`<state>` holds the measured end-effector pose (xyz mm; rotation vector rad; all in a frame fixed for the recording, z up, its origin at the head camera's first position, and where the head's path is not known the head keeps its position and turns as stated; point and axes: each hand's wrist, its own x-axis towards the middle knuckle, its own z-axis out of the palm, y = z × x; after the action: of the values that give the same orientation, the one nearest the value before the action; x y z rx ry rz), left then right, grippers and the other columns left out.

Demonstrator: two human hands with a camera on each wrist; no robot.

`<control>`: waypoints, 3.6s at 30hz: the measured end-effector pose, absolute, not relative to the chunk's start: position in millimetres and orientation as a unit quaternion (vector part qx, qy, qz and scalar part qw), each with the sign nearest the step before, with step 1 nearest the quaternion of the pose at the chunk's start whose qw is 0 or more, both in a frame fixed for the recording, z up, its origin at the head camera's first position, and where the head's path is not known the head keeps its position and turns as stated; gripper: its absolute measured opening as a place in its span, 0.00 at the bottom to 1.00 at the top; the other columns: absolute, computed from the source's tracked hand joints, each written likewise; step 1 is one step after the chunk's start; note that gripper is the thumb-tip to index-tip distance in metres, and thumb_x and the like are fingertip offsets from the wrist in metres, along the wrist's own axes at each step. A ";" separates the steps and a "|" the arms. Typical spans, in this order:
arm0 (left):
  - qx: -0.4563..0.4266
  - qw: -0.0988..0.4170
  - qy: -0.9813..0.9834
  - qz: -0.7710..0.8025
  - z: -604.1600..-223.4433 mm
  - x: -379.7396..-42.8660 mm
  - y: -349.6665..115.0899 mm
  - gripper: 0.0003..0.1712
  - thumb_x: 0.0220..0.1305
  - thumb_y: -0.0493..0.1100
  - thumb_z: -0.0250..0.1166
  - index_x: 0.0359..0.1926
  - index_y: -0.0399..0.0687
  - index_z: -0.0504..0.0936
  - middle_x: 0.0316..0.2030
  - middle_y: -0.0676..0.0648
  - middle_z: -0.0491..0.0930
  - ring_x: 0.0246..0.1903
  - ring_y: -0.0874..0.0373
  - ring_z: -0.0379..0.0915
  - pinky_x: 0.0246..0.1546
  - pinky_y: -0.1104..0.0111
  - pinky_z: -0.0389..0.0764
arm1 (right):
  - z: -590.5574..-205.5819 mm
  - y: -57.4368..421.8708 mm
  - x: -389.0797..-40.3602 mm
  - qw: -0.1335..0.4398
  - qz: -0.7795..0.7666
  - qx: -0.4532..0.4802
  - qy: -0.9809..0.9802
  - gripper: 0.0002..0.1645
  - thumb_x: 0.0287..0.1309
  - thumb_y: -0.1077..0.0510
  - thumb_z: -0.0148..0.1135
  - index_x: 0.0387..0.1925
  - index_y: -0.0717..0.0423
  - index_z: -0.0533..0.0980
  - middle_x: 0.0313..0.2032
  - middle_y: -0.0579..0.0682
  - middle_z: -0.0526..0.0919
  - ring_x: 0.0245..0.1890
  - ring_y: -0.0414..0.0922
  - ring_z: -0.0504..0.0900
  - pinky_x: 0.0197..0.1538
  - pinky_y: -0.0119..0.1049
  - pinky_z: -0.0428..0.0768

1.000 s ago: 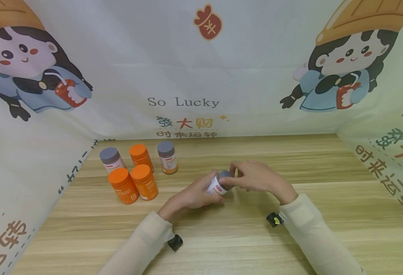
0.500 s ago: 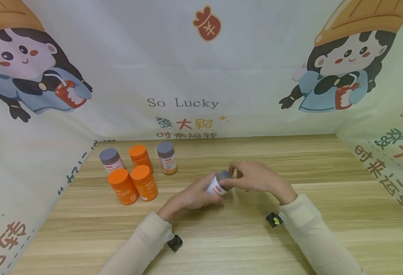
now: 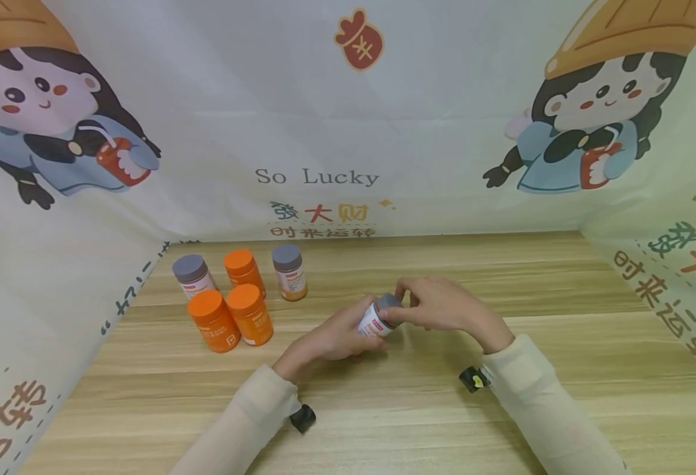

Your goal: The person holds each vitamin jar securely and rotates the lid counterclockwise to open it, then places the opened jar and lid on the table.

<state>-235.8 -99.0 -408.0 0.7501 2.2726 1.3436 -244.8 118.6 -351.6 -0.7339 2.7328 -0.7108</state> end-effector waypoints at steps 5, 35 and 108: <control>0.272 0.196 0.810 0.481 -407.9 -235.8 -98.6 0.29 0.59 0.39 0.68 0.58 0.54 0.65 0.37 0.44 0.75 0.20 0.57 0.69 0.18 0.67 0.76 | -351.8 118.6 -244.3 0.110 -0.242 -0.249 0.931 0.29 0.52 0.25 0.56 0.40 0.42 0.76 0.20 0.45 0.80 0.17 0.41 0.77 0.21 0.37 0.75; 0.267 0.200 0.804 0.491 -407.5 -234.3 -97.5 0.30 0.59 0.37 0.68 0.58 0.55 0.65 0.38 0.44 0.75 0.20 0.57 0.69 0.17 0.68 0.75 | -352.9 117.4 -244.1 0.093 -0.227 -0.243 0.938 0.31 0.50 0.23 0.56 0.39 0.42 0.76 0.20 0.42 0.79 0.17 0.40 0.77 0.22 0.37 0.74; 0.275 0.189 0.812 0.478 -408.7 -235.4 -97.9 0.31 0.58 0.39 0.69 0.58 0.59 0.65 0.38 0.45 0.76 0.24 0.58 0.71 0.17 0.69 0.75 | -352.7 116.6 -244.1 0.114 -0.242 -0.260 0.928 0.30 0.54 0.26 0.55 0.42 0.45 0.75 0.21 0.46 0.81 0.18 0.47 0.81 0.21 0.37 0.76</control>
<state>-235.4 -97.9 -408.7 0.7720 2.2842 1.3449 -244.1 116.6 -352.7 -0.7631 2.7207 -0.7088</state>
